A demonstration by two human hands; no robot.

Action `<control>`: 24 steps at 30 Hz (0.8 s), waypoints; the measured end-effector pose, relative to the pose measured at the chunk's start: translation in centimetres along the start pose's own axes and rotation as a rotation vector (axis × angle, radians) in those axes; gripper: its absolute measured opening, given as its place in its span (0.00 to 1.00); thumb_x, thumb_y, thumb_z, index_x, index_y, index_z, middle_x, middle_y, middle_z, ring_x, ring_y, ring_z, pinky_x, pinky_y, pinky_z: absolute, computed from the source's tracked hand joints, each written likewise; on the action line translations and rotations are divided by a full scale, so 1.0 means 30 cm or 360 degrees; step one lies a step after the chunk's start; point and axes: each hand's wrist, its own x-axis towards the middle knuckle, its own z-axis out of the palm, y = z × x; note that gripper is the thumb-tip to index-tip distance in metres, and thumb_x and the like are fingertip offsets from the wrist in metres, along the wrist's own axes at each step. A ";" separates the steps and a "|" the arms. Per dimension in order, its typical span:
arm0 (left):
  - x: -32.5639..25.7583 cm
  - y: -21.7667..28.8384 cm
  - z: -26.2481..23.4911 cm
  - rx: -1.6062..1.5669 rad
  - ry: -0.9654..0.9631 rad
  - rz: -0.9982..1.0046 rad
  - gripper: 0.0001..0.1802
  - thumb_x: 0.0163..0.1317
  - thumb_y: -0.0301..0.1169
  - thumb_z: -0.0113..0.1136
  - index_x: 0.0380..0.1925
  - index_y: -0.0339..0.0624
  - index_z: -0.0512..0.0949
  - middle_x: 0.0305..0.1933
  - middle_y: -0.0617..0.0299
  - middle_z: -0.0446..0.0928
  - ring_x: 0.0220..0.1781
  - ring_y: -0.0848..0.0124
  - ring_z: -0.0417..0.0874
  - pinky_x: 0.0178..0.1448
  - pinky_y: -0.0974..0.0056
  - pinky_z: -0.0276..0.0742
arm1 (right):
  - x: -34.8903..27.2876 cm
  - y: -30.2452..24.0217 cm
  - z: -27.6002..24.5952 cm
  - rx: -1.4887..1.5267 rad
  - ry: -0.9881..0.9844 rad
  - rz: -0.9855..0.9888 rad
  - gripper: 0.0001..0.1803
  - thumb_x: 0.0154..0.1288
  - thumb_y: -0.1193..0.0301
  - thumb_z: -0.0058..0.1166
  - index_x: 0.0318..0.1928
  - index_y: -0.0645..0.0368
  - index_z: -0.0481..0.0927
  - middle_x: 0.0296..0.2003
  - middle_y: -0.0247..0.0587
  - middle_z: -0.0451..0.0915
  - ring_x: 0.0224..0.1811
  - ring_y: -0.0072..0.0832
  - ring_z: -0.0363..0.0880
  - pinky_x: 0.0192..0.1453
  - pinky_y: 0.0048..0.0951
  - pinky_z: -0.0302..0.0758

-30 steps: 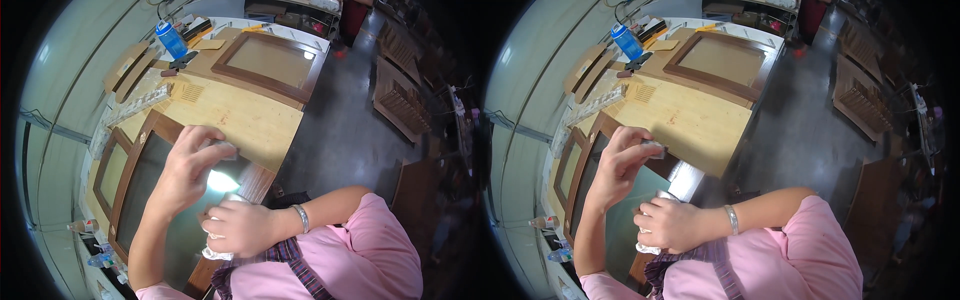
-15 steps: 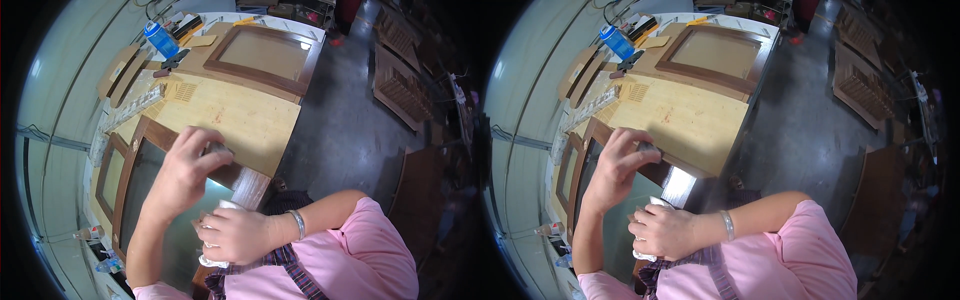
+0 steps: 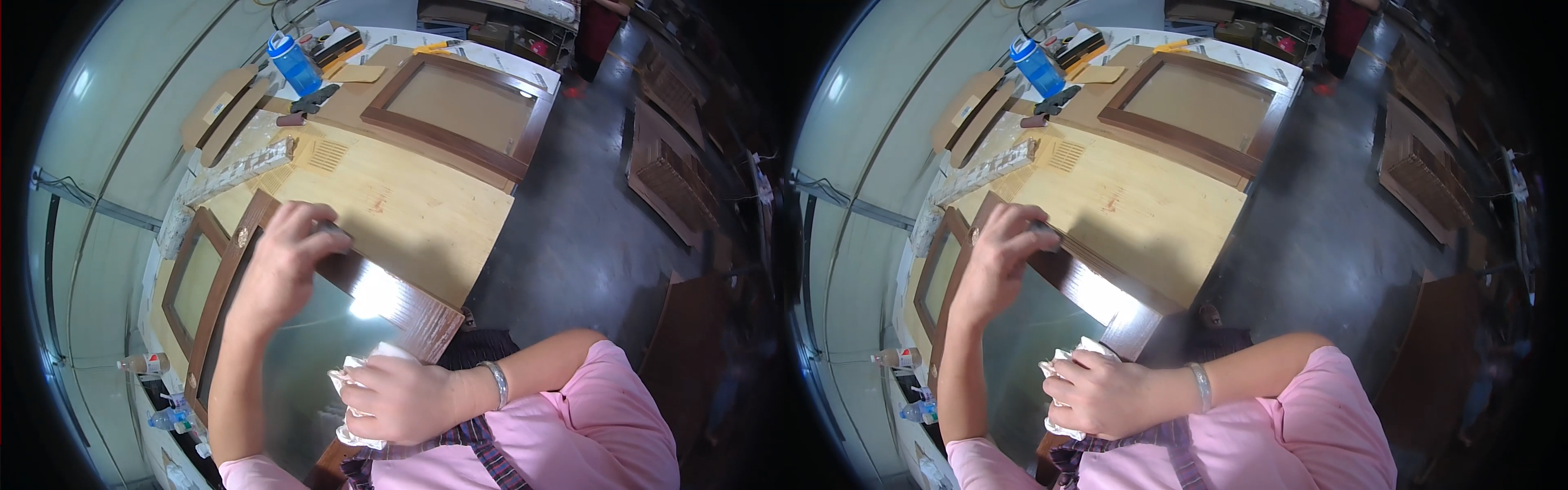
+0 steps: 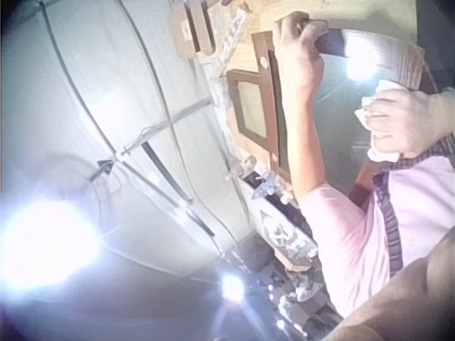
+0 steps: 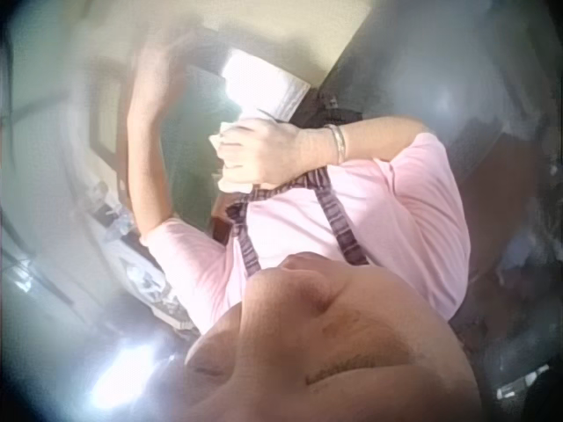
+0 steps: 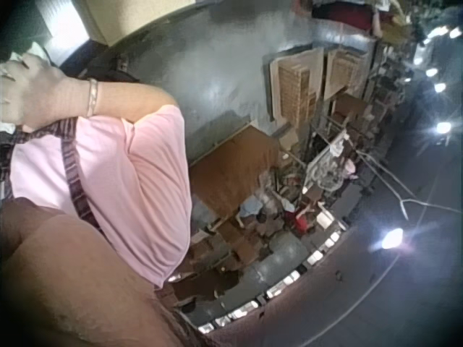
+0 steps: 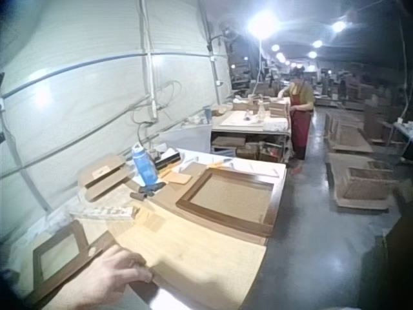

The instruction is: The person wipes a wooden door frame with a cloth, uses a small block to sand or polish the wood, and uses a yellow-handled scraper to clean the edges.

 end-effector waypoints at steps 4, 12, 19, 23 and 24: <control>-0.020 -0.231 -0.007 0.0099 0.0140 -0.0204 0.22 0.45 0.08 0.53 0.39 0.38 0.86 0.52 0.50 0.79 0.55 0.52 0.79 0.57 0.56 0.79 | -0.009 0.004 -0.004 -0.0045 -0.0059 0.0006 0.09 0.57 0.62 0.56 0.30 0.53 0.79 0.38 0.42 0.79 0.47 0.38 0.80 0.46 0.34 0.74; -0.261 -0.609 -0.018 -0.0482 0.0891 -0.0947 0.14 0.67 0.16 0.55 0.48 0.33 0.85 0.49 0.59 0.84 0.52 0.67 0.83 0.57 0.66 0.77 | 0.012 -0.005 -0.032 0.0229 -0.0203 0.0088 0.06 0.56 0.66 0.58 0.32 0.54 0.80 0.36 0.41 0.78 0.45 0.38 0.79 0.47 0.36 0.74; -0.489 -0.599 0.025 -0.1094 0.1483 -0.1341 0.15 0.69 0.19 0.58 0.54 0.35 0.84 0.45 0.67 0.84 0.43 0.81 0.79 0.47 0.74 0.72 | 0.371 0.453 -0.211 0.0228 -0.0071 0.0660 0.16 0.56 0.68 0.64 0.44 0.61 0.81 0.43 0.49 0.78 0.45 0.44 0.80 0.50 0.39 0.77; -0.430 -0.568 0.034 -0.0967 0.1427 -0.1253 0.14 0.70 0.20 0.58 0.54 0.32 0.83 0.50 0.63 0.84 0.53 0.76 0.81 0.58 0.70 0.73 | 0.555 0.758 0.044 -0.0037 -0.0202 0.0710 0.21 0.65 0.61 0.61 0.50 0.62 0.72 0.45 0.57 0.74 0.49 0.49 0.76 0.55 0.44 0.73; -0.446 -0.570 0.036 -0.1134 0.1504 -0.1261 0.14 0.69 0.20 0.59 0.53 0.32 0.84 0.50 0.63 0.84 0.52 0.76 0.81 0.58 0.70 0.73 | 0.612 0.761 0.093 -0.0064 -0.0323 0.0775 0.22 0.66 0.61 0.60 0.51 0.63 0.70 0.48 0.59 0.73 0.52 0.51 0.77 0.56 0.45 0.73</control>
